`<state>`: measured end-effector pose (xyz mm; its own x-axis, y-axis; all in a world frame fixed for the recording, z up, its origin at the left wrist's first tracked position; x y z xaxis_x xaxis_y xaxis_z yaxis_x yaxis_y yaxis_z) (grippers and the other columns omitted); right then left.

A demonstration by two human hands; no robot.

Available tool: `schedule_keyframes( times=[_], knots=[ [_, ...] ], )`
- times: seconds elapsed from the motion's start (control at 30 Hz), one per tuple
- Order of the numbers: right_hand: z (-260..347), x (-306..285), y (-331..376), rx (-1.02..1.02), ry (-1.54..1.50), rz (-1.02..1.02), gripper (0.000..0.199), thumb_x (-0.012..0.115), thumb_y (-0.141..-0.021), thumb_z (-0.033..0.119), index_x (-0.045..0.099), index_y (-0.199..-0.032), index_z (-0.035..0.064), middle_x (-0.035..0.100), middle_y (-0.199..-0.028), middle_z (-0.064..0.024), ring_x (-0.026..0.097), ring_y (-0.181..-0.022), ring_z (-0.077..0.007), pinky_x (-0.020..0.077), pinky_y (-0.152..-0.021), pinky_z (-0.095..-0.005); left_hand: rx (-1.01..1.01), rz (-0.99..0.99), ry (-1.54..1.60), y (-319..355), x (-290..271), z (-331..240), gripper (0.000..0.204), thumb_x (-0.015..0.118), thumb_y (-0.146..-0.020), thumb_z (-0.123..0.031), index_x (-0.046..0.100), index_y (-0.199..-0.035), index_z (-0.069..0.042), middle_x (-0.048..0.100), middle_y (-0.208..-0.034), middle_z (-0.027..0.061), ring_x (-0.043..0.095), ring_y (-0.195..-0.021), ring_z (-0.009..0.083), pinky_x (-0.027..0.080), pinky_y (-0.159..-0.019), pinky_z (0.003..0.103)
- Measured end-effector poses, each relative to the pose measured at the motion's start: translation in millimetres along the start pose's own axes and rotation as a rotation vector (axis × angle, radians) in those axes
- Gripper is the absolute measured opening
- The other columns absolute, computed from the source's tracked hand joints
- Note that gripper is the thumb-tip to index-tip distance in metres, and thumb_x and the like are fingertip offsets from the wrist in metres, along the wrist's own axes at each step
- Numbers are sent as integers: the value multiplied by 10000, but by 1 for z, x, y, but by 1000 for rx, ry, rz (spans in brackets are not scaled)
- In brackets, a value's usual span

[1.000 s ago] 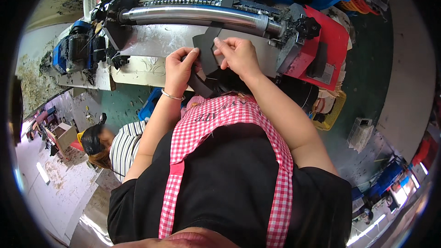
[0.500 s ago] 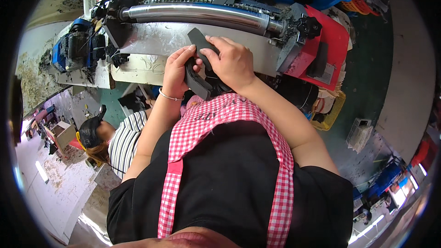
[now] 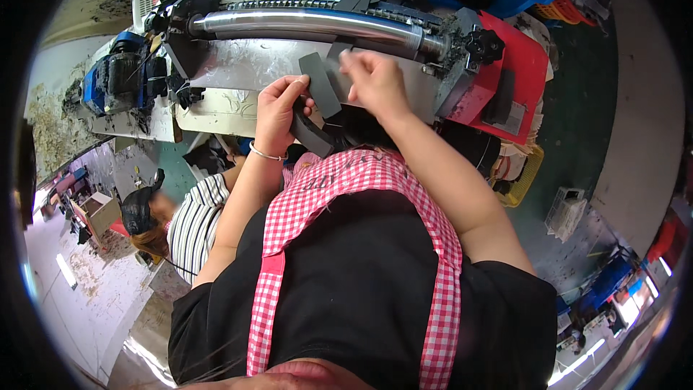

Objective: The person feeds dark rectangular material pieces into a roller machine and collects the processed output. They repeatedly retrieve new pieces from a blue basket, pass them through the machine, and stack the resulting items in their hands.

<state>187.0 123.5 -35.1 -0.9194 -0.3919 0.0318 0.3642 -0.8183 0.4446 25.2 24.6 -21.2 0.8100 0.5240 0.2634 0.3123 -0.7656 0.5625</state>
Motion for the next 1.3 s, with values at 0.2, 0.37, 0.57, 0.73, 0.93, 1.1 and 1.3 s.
schedule_keyframes(
  times=[0.2,0.37,0.57,0.73,0.93,1.1,1.3],
  knots=[
    [19,14,33,-528,514,-44,246,763,-852,185,727,-973,-26,716,-788,-146,661,-610,-181,503,-565,-315,-55,65,149,1,1,2,134,667,-955,-155,655,-969,-23,634,-804,29,611,-629,81,482,-520,190],
    [24,12,33,-718,680,-87,223,689,-913,194,713,-942,-26,718,-816,-162,692,-594,-237,525,-561,-346,-90,53,184,2,4,1,140,652,-951,-146,649,-970,-7,635,-803,44,616,-630,99,486,-518,198],
    [-16,-1,-5,268,-46,99,232,604,-955,197,649,-832,5,660,-694,-83,635,-464,-141,429,-414,-258,4,-100,127,-7,-12,4,140,645,-944,-139,639,-942,1,626,-780,47,597,-611,111,486,-528,218],
    [19,11,7,104,-98,102,294,663,-961,282,652,-809,30,606,-671,-8,535,-467,-62,333,-395,-193,24,-50,114,2,-1,-5,126,645,-945,-131,640,-913,-9,613,-764,38,592,-605,106,482,-525,218],
    [0,6,8,238,-115,155,213,716,-924,216,664,-822,36,592,-640,12,472,-444,-25,316,-413,-172,41,-49,96,-2,-3,2,167,664,-946,-149,683,-960,16,622,-743,30,597,-616,102,483,-549,223],
    [-2,5,6,-44,94,182,234,704,-929,233,673,-995,11,702,-879,-64,651,-698,-102,518,-638,-233,131,-63,66,-5,3,-3,173,654,-958,-147,686,-993,20,590,-720,7,570,-600,93,462,-543,223],
    [10,21,33,-101,223,279,218,746,-876,204,715,-948,1,720,-811,-84,647,-709,-98,528,-698,-280,230,-65,221,-3,12,-12,395,685,-919,-71,542,-1279,10,619,-943,62,642,-917,163,532,-755,282]
  ],
)
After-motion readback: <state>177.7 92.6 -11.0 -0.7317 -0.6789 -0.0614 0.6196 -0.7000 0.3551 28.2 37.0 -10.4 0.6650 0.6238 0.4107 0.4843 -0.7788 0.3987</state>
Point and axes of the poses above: each hand's wrist, its own y-axis away from the middle knuckle, its own x-axis out of the palm, z = x × y, the point moved 2 cm from there along -y, towards the middle knuckle
